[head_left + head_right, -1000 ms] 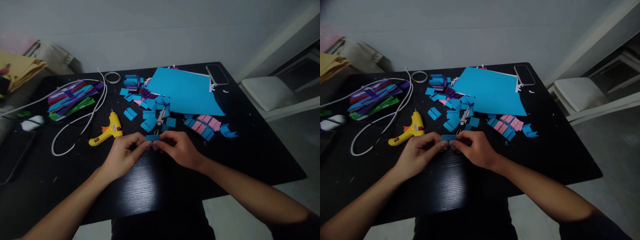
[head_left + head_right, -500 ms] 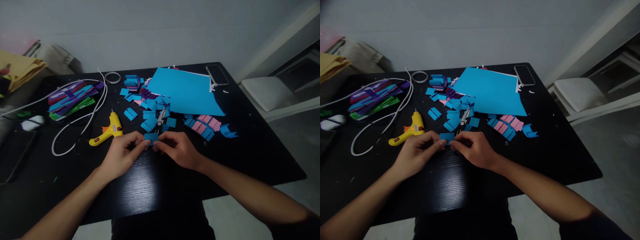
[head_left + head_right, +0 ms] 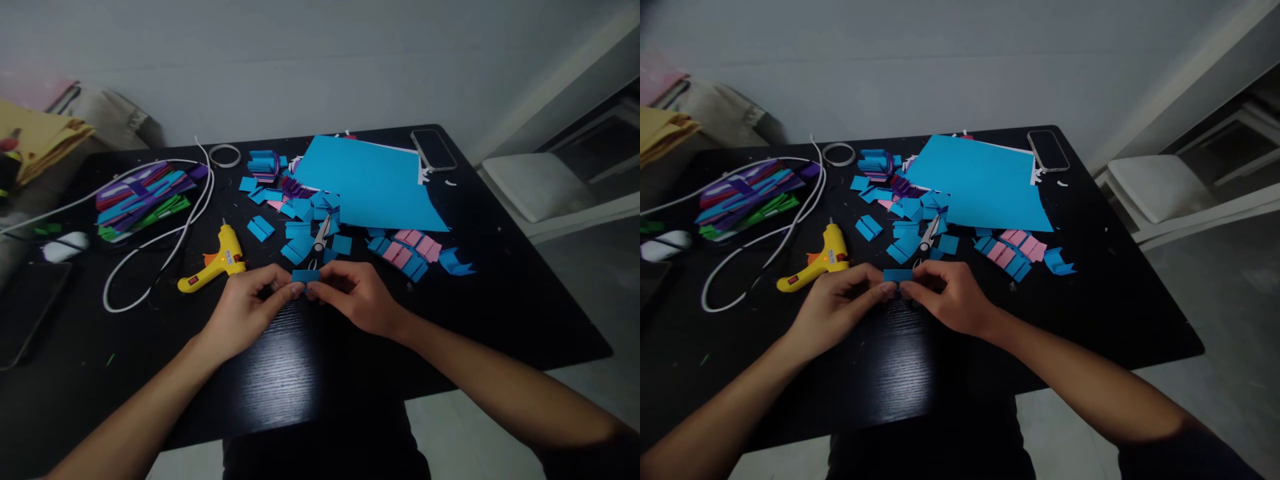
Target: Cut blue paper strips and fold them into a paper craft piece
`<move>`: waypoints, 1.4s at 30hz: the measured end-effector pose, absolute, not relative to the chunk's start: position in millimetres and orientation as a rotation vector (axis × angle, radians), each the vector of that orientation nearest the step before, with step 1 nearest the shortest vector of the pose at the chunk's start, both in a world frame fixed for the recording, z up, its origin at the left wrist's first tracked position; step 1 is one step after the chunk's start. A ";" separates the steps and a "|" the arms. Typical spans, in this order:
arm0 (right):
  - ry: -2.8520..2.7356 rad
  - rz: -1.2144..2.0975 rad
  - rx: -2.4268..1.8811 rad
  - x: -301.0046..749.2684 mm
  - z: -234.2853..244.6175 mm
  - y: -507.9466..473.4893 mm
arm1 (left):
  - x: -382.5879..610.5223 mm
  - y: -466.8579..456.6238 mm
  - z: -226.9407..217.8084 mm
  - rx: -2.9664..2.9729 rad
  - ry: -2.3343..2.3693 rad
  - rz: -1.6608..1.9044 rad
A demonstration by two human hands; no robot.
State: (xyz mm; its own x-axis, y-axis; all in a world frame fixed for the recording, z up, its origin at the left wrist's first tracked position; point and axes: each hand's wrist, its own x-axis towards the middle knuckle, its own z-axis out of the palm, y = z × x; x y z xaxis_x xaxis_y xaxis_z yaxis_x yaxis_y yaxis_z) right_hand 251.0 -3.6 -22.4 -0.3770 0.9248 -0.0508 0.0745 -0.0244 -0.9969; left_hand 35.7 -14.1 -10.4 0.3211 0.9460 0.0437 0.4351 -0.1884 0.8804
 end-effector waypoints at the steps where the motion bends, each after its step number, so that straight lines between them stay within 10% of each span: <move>1: -1.534 1.483 -1.079 251.0 -22.5 -3.8 | 35.7 -14.3 -10.9 1.772 1.243 0.803; 42: -1.498 1.480 -1.074 250.7 -34.0 -0.6 | 31.4 -10.5 -8.7 2.144 1.206 0.658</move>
